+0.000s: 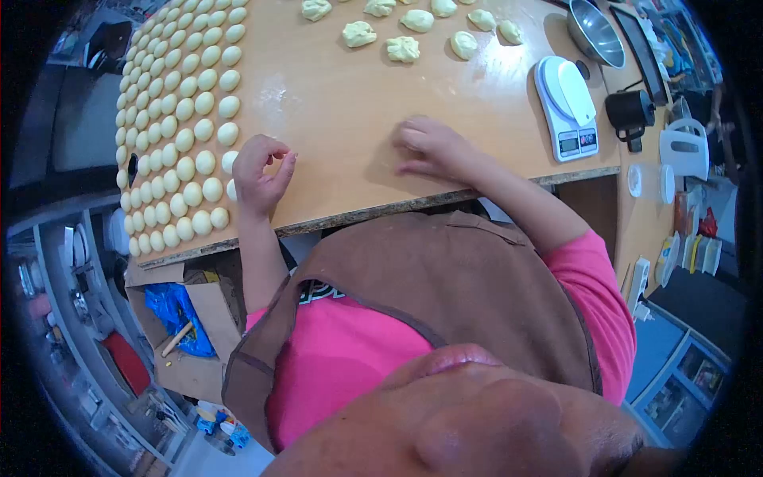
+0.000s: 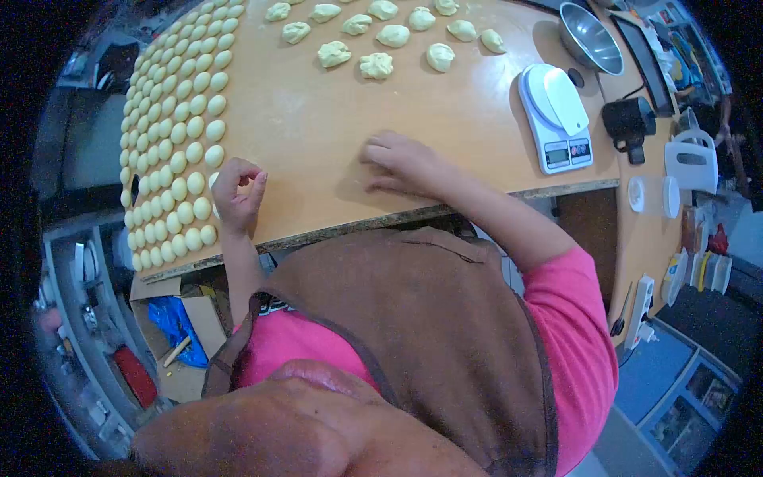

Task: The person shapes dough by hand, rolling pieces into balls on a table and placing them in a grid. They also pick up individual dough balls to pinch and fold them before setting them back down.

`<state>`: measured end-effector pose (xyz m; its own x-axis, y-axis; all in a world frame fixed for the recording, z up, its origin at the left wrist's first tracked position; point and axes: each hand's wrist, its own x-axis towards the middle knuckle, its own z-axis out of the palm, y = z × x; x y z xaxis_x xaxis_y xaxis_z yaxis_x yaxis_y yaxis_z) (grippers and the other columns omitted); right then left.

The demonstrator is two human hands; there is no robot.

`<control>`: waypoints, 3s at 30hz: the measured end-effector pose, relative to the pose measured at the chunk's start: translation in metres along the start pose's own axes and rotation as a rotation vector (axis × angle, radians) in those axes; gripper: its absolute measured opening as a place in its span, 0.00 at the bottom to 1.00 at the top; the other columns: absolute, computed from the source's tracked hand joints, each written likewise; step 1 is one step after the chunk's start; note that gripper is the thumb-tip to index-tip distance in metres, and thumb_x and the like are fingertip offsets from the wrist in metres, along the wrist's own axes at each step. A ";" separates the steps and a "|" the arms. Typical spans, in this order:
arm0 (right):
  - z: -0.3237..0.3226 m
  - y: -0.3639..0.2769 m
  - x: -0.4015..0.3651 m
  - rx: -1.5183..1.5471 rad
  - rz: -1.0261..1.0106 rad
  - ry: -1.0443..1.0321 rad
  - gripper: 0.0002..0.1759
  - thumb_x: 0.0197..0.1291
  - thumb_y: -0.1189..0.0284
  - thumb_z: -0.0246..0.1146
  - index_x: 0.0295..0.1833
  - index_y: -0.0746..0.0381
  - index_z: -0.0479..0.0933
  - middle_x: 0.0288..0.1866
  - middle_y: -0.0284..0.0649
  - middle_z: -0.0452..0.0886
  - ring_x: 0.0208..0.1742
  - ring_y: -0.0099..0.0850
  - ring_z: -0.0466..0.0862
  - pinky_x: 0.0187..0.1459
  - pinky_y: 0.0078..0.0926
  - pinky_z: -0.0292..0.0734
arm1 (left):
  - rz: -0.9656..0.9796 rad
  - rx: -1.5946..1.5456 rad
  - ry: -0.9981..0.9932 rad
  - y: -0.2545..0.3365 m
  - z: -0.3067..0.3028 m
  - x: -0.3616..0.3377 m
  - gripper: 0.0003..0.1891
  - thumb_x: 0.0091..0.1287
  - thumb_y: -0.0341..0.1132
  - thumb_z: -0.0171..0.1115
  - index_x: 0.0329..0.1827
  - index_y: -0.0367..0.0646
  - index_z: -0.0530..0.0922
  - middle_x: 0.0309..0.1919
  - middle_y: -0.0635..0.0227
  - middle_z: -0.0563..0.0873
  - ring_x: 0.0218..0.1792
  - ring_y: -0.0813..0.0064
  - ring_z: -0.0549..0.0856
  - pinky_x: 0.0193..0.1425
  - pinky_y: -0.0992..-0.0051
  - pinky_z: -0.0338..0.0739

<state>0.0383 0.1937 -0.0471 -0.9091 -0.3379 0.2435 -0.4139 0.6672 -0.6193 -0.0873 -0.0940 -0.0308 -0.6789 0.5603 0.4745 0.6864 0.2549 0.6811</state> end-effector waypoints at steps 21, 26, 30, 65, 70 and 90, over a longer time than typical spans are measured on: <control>-0.002 -0.007 0.012 0.001 0.077 0.045 0.22 0.50 0.63 0.72 0.46 0.63 0.74 0.43 0.46 0.77 0.46 0.45 0.78 0.47 0.39 0.75 | 0.000 0.023 -0.045 0.007 0.004 0.003 0.06 0.55 0.27 0.67 0.28 0.41 0.76 0.24 0.70 0.78 0.26 0.78 0.74 0.30 0.78 0.66; -0.018 0.010 -0.013 -0.020 0.169 0.043 0.23 0.50 0.62 0.72 0.47 0.63 0.74 0.47 0.46 0.78 0.49 0.45 0.79 0.49 0.37 0.75 | -0.017 0.014 -0.003 0.009 0.001 0.002 0.06 0.55 0.27 0.67 0.28 0.41 0.76 0.23 0.69 0.78 0.26 0.77 0.74 0.30 0.78 0.67; -0.005 -0.001 0.012 -0.022 0.226 0.077 0.26 0.51 0.62 0.72 0.52 0.63 0.73 0.51 0.47 0.78 0.52 0.46 0.78 0.53 0.36 0.75 | 0.116 0.040 -0.066 0.009 0.011 0.006 0.06 0.55 0.27 0.68 0.28 0.41 0.76 0.22 0.66 0.79 0.24 0.72 0.78 0.27 0.75 0.69; -0.057 -0.082 0.003 -0.274 -0.138 0.548 0.11 0.46 0.70 0.72 0.39 0.51 0.85 0.38 0.26 0.85 0.32 0.28 0.76 0.37 0.28 0.66 | -0.560 -1.555 -0.243 0.087 0.076 0.005 0.22 0.70 0.30 0.58 0.66 0.39 0.67 0.62 0.58 0.75 0.57 0.69 0.80 0.63 0.69 0.78; -0.059 -0.080 0.003 -0.333 -0.163 0.501 0.10 0.44 0.70 0.72 0.36 0.51 0.84 0.32 0.24 0.83 0.31 0.27 0.75 0.35 0.28 0.64 | -0.550 -1.577 -0.244 0.094 0.073 0.009 0.26 0.68 0.32 0.61 0.67 0.35 0.65 0.63 0.56 0.73 0.59 0.68 0.78 0.63 0.69 0.78; -0.038 -0.075 0.018 -0.396 -0.330 0.652 0.11 0.41 0.72 0.71 0.35 0.53 0.83 0.34 0.28 0.85 0.28 0.26 0.75 0.35 0.27 0.65 | -0.467 -1.401 -0.015 0.087 0.074 -0.001 0.25 0.63 0.28 0.66 0.63 0.38 0.69 0.60 0.59 0.76 0.59 0.67 0.78 0.65 0.65 0.74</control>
<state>0.0515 0.1632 0.0321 -0.5322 -0.1863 0.8259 -0.5395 0.8264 -0.1612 -0.0078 -0.0137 -0.0131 -0.7540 0.6536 0.0653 -0.4007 -0.5364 0.7428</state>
